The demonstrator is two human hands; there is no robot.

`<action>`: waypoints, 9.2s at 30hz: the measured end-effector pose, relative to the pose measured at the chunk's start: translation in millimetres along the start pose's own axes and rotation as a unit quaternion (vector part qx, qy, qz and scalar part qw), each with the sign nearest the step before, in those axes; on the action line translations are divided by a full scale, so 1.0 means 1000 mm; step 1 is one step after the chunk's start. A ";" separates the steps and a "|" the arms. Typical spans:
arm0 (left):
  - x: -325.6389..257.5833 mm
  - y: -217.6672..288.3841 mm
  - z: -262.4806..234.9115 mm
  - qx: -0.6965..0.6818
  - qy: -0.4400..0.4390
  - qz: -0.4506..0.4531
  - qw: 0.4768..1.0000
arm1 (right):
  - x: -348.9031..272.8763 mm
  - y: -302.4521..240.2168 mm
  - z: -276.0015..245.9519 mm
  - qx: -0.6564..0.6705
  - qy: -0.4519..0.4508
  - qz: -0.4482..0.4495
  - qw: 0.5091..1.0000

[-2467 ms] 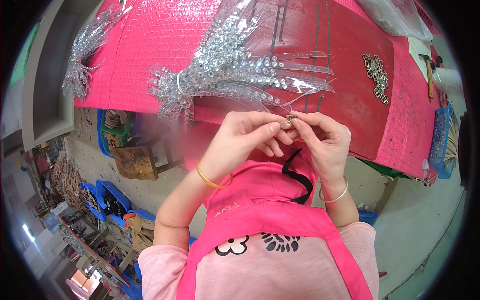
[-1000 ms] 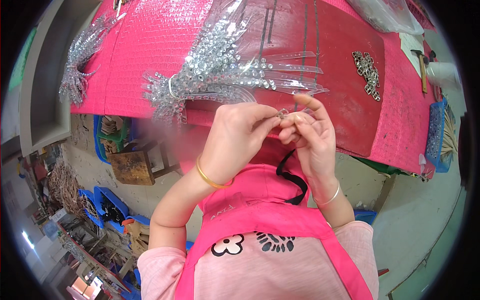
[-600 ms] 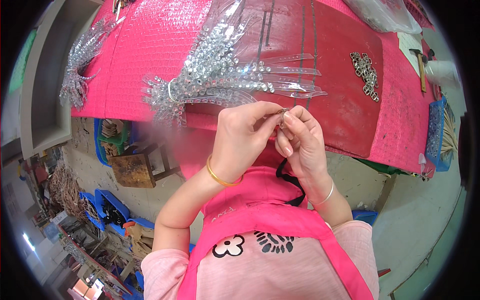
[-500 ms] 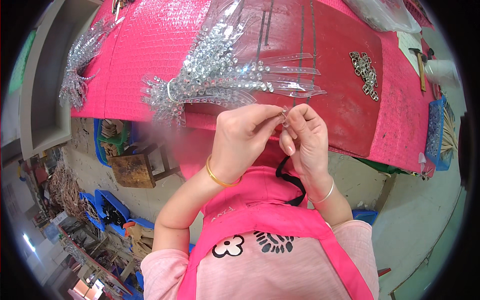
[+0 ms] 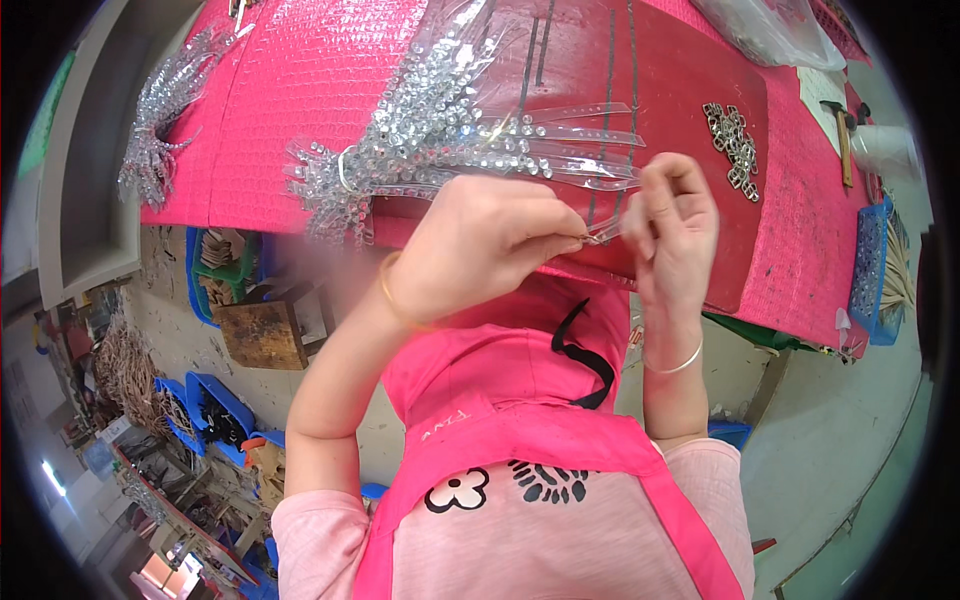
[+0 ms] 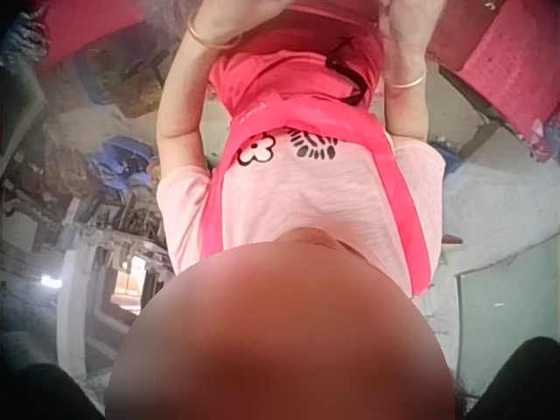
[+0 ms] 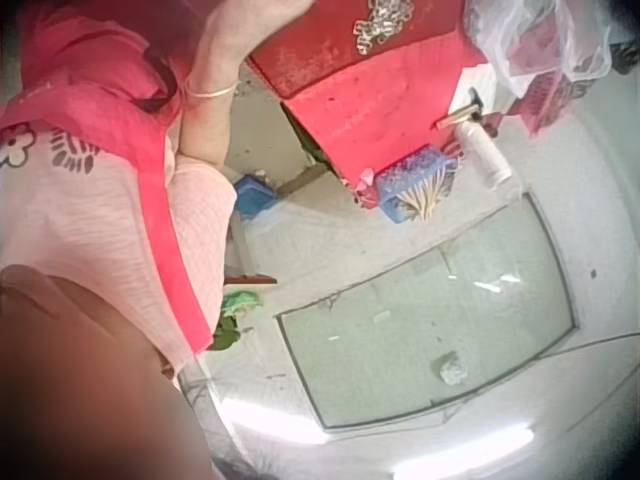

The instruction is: The recorder is threading beads onto silver tinsel stems to create decorative shoe ornaments.

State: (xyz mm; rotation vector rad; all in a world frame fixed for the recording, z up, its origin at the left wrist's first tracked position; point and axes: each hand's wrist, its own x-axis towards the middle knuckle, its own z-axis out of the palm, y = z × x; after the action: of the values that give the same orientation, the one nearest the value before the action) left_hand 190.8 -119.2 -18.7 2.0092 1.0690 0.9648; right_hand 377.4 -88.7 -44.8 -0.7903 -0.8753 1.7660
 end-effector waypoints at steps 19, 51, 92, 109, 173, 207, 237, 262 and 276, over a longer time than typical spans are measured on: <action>-0.031 0.002 -0.015 0.083 -0.262 0.011 0.961 | -0.026 -0.005 -0.014 -0.340 0.037 0.155 0.927; -0.017 0.001 0.003 0.077 0.028 -0.076 0.994 | -0.020 -0.032 -0.073 -0.650 0.095 -0.127 0.743; 0.019 -0.003 0.023 -0.386 -0.039 -0.333 0.860 | -0.019 -0.002 -0.022 -0.025 0.013 0.105 0.994; -0.011 0.007 0.010 -0.109 0.121 -0.199 0.966 | -0.026 0.005 0.013 -0.263 0.008 -0.041 0.964; -0.022 0.011 0.021 -0.058 0.167 -0.226 0.958 | -0.027 0.014 0.036 0.103 0.022 0.108 0.989; -0.036 -0.008 0.017 0.251 -0.076 0.040 0.964 | 0.017 -0.002 0.000 -0.622 -0.015 -0.214 0.753; 0.001 -0.005 0.022 0.317 0.029 -0.028 0.947 | -0.023 -0.004 0.002 -0.525 -0.039 -0.250 0.812; 0.042 -0.009 0.028 0.009 -0.051 -0.095 0.994 | 0.013 -0.064 -0.121 -0.674 0.158 -0.122 0.711; 0.051 -0.011 0.024 -0.277 -0.063 -0.311 0.907 | -0.014 -0.038 -0.072 -0.168 0.095 0.022 0.981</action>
State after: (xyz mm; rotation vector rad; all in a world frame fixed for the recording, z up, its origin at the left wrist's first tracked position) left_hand 226.8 -75.0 -25.1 1.1385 1.1039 0.6732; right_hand 458.9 -77.3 -49.0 -1.1848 -1.0473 1.5675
